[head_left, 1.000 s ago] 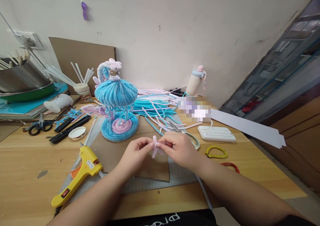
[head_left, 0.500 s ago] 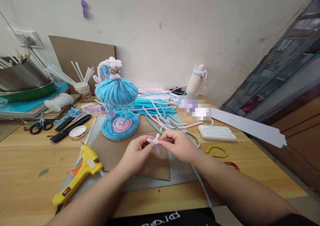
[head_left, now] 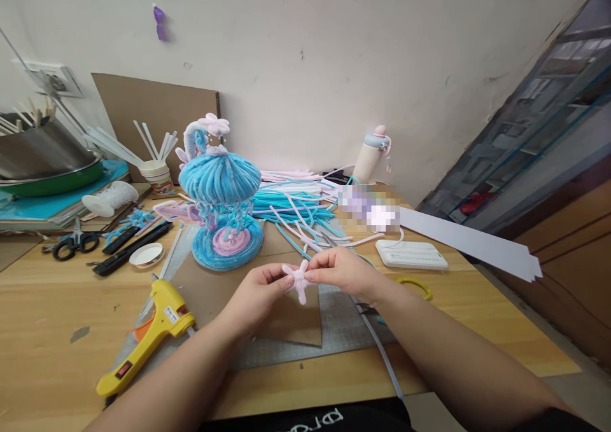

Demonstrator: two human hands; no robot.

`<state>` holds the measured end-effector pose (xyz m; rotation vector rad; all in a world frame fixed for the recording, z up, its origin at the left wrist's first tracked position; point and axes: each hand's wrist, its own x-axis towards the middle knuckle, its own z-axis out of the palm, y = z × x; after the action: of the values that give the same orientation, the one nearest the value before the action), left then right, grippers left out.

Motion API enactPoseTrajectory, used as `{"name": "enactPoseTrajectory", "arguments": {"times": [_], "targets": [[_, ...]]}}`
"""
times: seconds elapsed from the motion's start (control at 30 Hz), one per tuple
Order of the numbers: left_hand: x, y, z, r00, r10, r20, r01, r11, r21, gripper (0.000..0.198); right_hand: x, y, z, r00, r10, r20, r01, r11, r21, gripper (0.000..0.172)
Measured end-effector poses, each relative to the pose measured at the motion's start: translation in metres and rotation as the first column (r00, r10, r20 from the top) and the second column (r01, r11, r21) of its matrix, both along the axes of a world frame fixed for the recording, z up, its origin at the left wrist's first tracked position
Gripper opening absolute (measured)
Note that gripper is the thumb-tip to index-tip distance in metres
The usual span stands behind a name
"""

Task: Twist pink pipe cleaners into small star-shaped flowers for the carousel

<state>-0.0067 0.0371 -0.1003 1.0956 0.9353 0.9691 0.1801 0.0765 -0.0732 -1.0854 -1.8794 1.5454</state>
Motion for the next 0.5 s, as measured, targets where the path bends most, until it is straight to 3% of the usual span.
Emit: {"name": "enactPoseTrajectory", "arguments": {"times": [0.17,0.37,0.5], "targets": [[0.000,-0.001,0.003,0.997,0.028,0.073,-0.024,0.998,-0.065,0.028,-0.003,-0.001,-0.004,0.997,-0.072,-0.022,0.074,0.995,0.062,0.015],[-0.003,-0.001,0.002,0.980,0.056,-0.189,-0.049,0.998,0.041,0.027,-0.011,-0.008,-0.009,0.993,-0.109,0.055,0.099,0.982,0.159,0.019],[-0.005,-0.002,0.003,0.981,0.017,-0.195,-0.004,0.998,0.064,0.026,-0.007,-0.003,-0.008,1.000,0.028,0.004,-0.028,0.999,0.045,0.018]]}}
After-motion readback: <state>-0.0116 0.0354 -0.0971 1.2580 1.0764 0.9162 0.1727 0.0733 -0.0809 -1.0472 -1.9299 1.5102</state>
